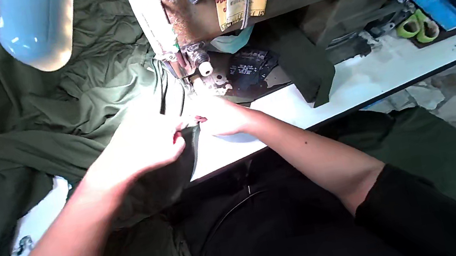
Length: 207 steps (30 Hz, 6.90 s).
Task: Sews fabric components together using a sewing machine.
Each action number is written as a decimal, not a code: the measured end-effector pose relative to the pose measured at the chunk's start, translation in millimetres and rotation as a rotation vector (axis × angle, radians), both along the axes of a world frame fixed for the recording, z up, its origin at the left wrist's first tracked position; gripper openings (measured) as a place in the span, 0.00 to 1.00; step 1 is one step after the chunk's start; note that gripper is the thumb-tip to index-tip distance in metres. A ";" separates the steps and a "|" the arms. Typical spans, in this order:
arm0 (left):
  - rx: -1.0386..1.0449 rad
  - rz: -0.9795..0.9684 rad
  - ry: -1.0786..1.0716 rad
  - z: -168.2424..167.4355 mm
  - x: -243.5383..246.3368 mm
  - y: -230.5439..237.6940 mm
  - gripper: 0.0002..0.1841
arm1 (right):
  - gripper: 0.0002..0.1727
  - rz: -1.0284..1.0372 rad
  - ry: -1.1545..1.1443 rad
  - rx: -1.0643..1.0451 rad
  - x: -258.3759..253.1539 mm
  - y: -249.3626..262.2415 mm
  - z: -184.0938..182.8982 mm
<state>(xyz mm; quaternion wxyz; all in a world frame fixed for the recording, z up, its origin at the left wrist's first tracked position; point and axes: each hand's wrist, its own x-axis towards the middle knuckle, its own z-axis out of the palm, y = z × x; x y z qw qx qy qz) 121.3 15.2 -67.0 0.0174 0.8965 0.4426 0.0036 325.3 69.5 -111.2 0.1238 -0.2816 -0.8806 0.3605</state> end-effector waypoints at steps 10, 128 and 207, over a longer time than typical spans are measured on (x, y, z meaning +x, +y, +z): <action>-0.587 0.020 0.022 13.7 39.7 -26.5 0.14 | 0.24 0.124 -0.288 -0.021 47.6 -68.5 -13.1; 0.084 0.186 -0.473 -94.8 41.5 -42.3 0.14 | 0.17 -0.027 -0.257 0.192 38.5 -96.2 -23.3; 0.078 0.266 -0.458 -99.5 41.1 -21.4 0.12 | 0.11 -0.209 0.074 0.535 33.6 -63.1 -65.8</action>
